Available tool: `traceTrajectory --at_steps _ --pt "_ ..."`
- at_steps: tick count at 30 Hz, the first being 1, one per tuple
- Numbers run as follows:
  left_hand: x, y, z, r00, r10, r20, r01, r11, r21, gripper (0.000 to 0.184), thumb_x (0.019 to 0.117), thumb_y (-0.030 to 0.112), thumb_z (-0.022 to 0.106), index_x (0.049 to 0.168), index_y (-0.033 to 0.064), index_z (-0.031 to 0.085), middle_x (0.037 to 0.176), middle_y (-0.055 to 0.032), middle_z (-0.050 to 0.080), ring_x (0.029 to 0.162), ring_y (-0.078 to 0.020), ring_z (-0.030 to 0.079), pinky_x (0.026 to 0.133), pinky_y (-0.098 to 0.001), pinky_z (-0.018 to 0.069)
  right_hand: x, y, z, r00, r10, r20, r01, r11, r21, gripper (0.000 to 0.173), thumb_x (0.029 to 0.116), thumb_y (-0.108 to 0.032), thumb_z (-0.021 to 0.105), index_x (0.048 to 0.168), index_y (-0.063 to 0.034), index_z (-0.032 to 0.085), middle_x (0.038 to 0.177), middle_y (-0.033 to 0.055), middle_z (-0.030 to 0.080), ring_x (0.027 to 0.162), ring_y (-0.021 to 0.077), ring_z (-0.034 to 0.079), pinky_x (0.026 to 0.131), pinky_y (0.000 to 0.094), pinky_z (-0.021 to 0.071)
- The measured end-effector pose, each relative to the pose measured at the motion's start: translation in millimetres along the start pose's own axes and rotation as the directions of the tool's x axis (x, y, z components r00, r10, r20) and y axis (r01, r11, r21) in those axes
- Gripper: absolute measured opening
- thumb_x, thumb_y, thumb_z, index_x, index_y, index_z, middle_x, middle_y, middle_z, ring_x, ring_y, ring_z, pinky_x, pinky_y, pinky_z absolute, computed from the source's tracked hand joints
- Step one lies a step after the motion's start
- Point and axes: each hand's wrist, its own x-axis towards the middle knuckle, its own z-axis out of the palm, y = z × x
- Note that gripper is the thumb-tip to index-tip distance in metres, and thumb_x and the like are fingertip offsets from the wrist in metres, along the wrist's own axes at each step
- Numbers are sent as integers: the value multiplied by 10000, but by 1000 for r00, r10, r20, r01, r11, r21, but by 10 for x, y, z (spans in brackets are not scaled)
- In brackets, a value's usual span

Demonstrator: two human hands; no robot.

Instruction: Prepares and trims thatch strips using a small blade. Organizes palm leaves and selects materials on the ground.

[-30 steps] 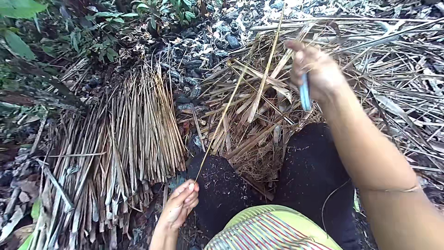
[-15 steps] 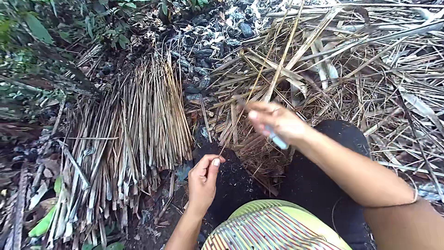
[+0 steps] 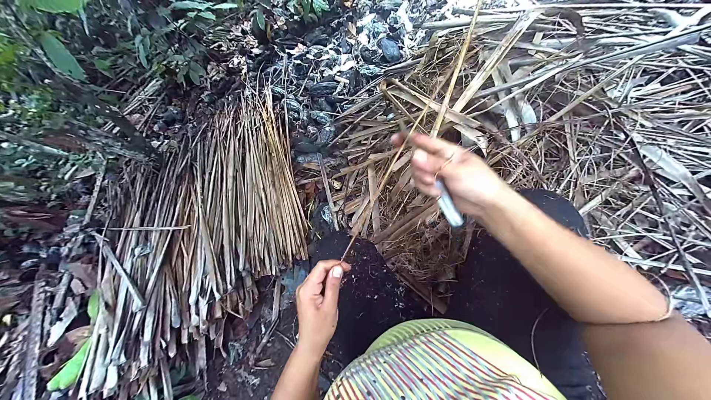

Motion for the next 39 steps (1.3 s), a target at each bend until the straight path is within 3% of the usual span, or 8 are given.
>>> traceTrajectory --at_steps 5,11,18,24,30,33,37,39 --pt "144 86 68 994 -22 107 30 997 -69 274 1059 137 463 1062 -5 697 794 98 634 655 74 555 604 -102 483 -85 18 99 998 -27 52 33 993 -115 369 1035 -97 452 1391 -91 550 688 -85 506 489 -17 419 454 138 384" --pt "298 296 214 999 -6 46 17 970 -244 217 1035 66 471 1006 58 686 753 155 596 616 97 474 562 -89 397 -346 304 434 941 134 312 -66 974 -217 360 1033 -106 543 1377 -2 568 893 -54 635 613 -88 455 546 91 385" --pt "133 255 68 994 -20 112 50 961 -273 206 1063 205 512 998 141 697 727 187 569 597 111 437 548 -80 365 57 -157 -147 977 -209 35 208 978 7 334 1027 -81 446 1340 -75 560 671 -137 527 510 -40 477 479 124 435" --pt "176 238 105 995 -47 87 70 956 -285 209 1060 159 496 991 128 691 688 189 538 571 99 428 532 -89 362 -255 144 272 941 160 300 -120 982 -148 373 1014 -112 522 1380 -45 552 688 -90 530 519 -54 432 488 117 377" --pt "118 262 28 977 -104 185 164 921 -353 202 1060 250 528 978 184 701 657 192 503 548 99 404 510 -84 340 173 -223 -407 982 -191 12 191 980 -48 289 1027 -73 423 1249 -74 608 663 -138 542 485 -50 467 459 117 427" --pt "143 216 66 976 -141 167 193 916 -352 212 1057 187 503 966 166 693 625 189 476 530 87 397 501 -94 336 45 -172 -198 993 -117 -2 117 993 -24 319 1032 -90 431 1319 -82 570 668 -121 513 482 -37 445 450 123 410" --pt "120 229 65 959 -200 202 268 875 -404 203 1053 218 521 949 193 693 603 193 458 513 88 396 489 -92 335 -228 75 167 967 129 218 -97 984 -151 388 1022 -100 509 1406 -53 537 750 -75 566 533 -55 424 486 112 363" --pt "57 222 17 936 -240 256 334 836 -436 188 1043 264 549 932 216 693 591 197 443 506 94 386 482 -89 322 -68 -85 -180 999 -2 39 10 981 -192 326 1048 -98 462 1353 -48 568 771 -99 581 555 -63 446 520 112 402"
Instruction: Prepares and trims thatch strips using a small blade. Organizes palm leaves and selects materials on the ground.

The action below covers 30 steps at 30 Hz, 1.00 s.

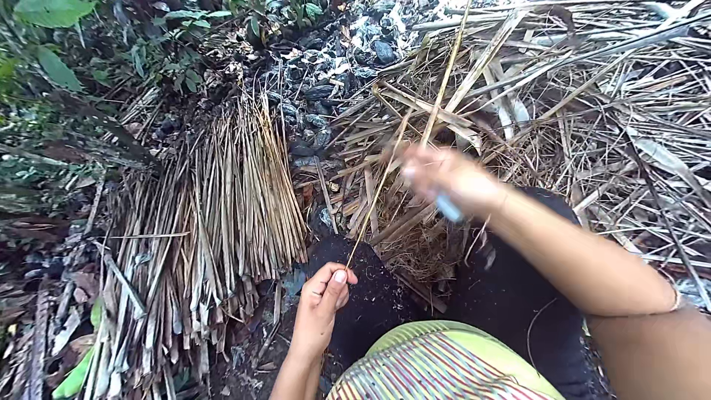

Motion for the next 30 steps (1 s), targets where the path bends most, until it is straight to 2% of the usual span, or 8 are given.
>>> traceTrajectory --at_steps 4,6,8,11,16,20,24,30 --pt "-93 -38 -78 996 -87 -35 84 994 -62 215 1037 222 522 914 208 698 555 185 417 474 80 371 468 -99 314 192 -202 -753 896 -199 -397 234 971 41 339 1099 -176 322 1379 -126 507 618 -145 429 477 -17 430 481 150 424" --pt "-65 -43 -47 994 -103 -44 99 990 -97 227 1036 196 511 907 197 697 550 182 414 469 76 369 462 -102 312 2 -236 -392 949 -113 -294 137 989 62 437 1065 -148 349 1496 -117 411 615 -130 438 467 -16 433 466 151 422" --pt "-12 -29 4 994 -103 -25 99 987 -123 227 1043 196 509 910 197 692 552 182 409 472 76 371 463 -103 313 -233 -72 166 996 90 -6 -88 986 141 517 1042 -122 448 1550 -151 358 658 -81 514 478 -15 464 457 143 433" --pt "16 -15 47 996 -91 15 93 982 -164 208 1033 217 528 910 215 695 554 188 427 473 83 381 463 -100 321 -364 221 686 852 313 419 -389 915 108 508 1054 -131 492 1551 -128 384 805 -58 553 564 -19 442 504 146 378" --pt "-151 -54 -109 982 -167 85 183 949 -256 168 1005 307 614 889 233 712 547 185 413 464 82 382 454 -99 323 -79 -14 166 989 85 119 -110 970 219 364 1058 -105 414 1397 -73 542 669 -113 484 506 -49 416 471 109 368" --pt "-169 -136 -81 1000 13 19 -14 999 40 214 1055 250 534 1068 158 726 647 174 543 543 89 469 506 -79 386 -26 -111 62 999 -26 34 18 973 228 354 1051 -84 412 1377 -69 546 646 -103 480 494 -29 448 462 114 396" --pt "-68 -108 35 952 299 -58 -251 878 406 251 1054 141 501 1103 3 704 768 119 622 639 90 522 582 -83 439 -147 -32 327 995 46 84 -59 985 162 356 1042 -103 462 1385 -79 552 672 -76 493 490 -13 427 453 130 385" --pt "-59 -88 71 922 381 -76 -298 820 489 265 1062 161 490 1020 1 698 765 111 611 628 121 459 582 -62 392 -264 136 554 911 208 356 -240 969 48 303 1054 -133 480 1322 -47 593 698 -110 494 529 -68 405 494 102 352"
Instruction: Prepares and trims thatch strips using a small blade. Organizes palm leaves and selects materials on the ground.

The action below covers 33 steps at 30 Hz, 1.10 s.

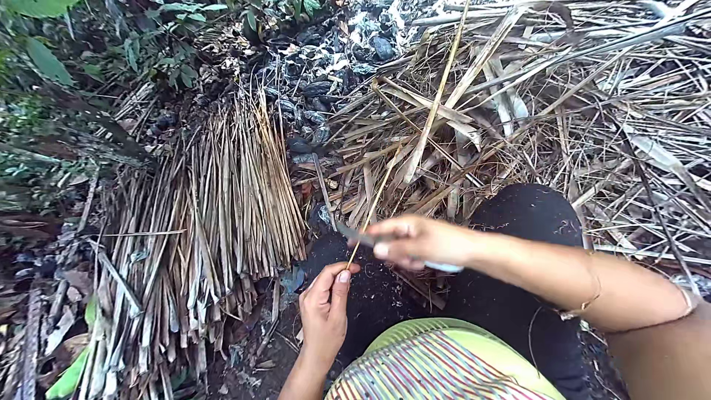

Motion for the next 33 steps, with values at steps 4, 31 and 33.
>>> traceTrajectory --at_steps 4,31,33 --pt "-68 -50 -93 1000 -3 -23 5 998 59 284 1070 185 483 996 10 694 733 115 584 603 129 440 561 -52 377 19 -347 -694 862 -274 -427 293 956 -23 320 1067 -117 388 1326 -87 573 661 -129 477 487 -49 412 463 111 389" --pt "-74 -122 -228 993 -116 21 114 990 80 313 1082 196 442 1016 20 693 635 152 456 536 118 375 513 -69 335 123 -238 -569 854 -158 -496 214 975 59 388 1075 -115 371 1443 -90 491 651 -97 443 469 -11 410 441 142 389" --pt "-50 -100 -190 987 -155 48 156 987 -25 292 1084 184 438 1021 44 686 630 176 445 539 112 379 515 -80 337 53 -45 -113 972 -25 -235 51 993 104 475 1063 -136 438 1536 -145 399 719 -60 547 498 -11 450 458 145 404"
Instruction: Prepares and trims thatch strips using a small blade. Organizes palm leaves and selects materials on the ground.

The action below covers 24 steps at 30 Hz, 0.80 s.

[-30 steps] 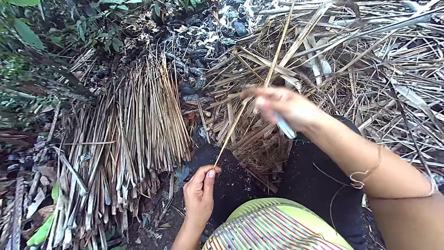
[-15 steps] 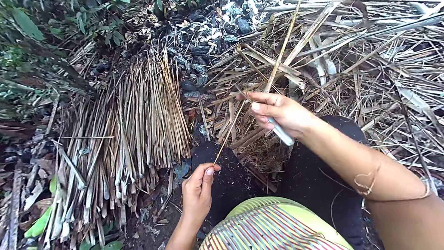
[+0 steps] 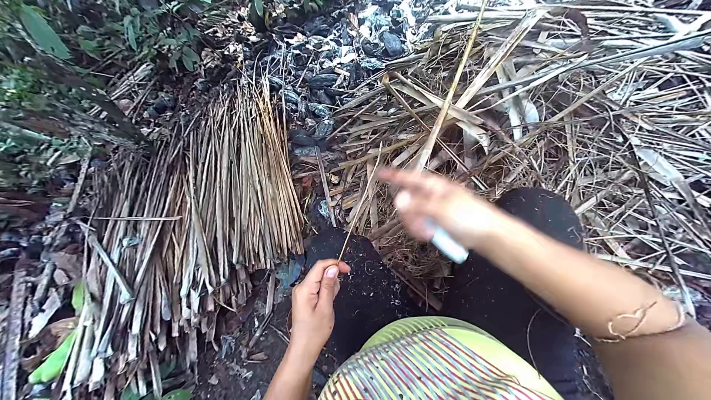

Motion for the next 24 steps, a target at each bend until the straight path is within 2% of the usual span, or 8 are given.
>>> traceTrajectory --at_steps 3,7,11,12,14,17,20,24 --pt "12 28 11 998 -34 59 43 986 -161 262 1084 205 439 1011 118 675 619 201 436 532 99 386 513 -90 345 -39 255 393 926 211 314 -216 976 -20 466 1059 -132 487 1517 -87 421 806 -62 537 555 -25 426 497 135 370" --pt "-53 27 -85 992 -71 107 93 972 -214 271 1092 301 457 1008 175 682 604 203 410 515 97 363 489 -90 318 102 4 54 996 27 90 -31 998 47 342 1060 -115 439 1369 -61 574 671 -106 477 496 -52 393 458 105 344" --pt "-70 -38 -59 995 -72 66 84 976 -199 266 1087 256 455 1008 148 684 599 200 411 510 92 362 488 -93 314 171 -217 -243 980 -159 -115 177 970 167 397 1077 -134 357 1453 -105 480 631 -108 438 468 -22 418 452 128 396" --pt "-58 -43 -51 995 -75 61 85 977 -197 266 1089 246 448 1012 145 682 598 200 411 509 91 364 488 -94 317 116 -182 -155 986 -127 -109 145 973 180 424 1068 -143 381 1487 -128 446 621 -99 437 461 -14 424 444 134 401" --pt "-27 -20 -21 995 -78 59 89 972 -218 265 1089 215 432 1020 145 678 602 204 423 514 92 375 492 -95 327 11 25 139 996 37 76 -49 985 165 482 1056 -126 433 1533 -165 376 672 -68 502 496 -7 457 464 144 409" --pt "-1 4 8 991 -80 108 110 944 -312 249 1087 236 442 1013 185 674 603 208 433 514 91 383 495 -94 334 -29 213 444 921 231 314 -257 966 42 464 1059 -118 471 1519 -101 411 818 -61 531 552 -27 427 496 135 372" --pt "-49 -31 -67 979 -104 176 163 919 -358 247 1085 299 468 1012 208 687 591 201 413 505 91 371 483 -93 318 78 71 152 978 116 173 -137 984 116 330 1068 -126 434 1362 -76 576 680 -107 484 503 -57 406 466 100 354" --pt "-112 -35 -100 967 -167 194 237 868 -435 226 1069 317 503 993 225 696 571 196 409 489 88 372 469 -94 316 218 -261 -387 972 -181 -148 204 965 162 375 1095 -156 314 1421 -118 494 624 -131 425 471 -32 405 453 126 385"
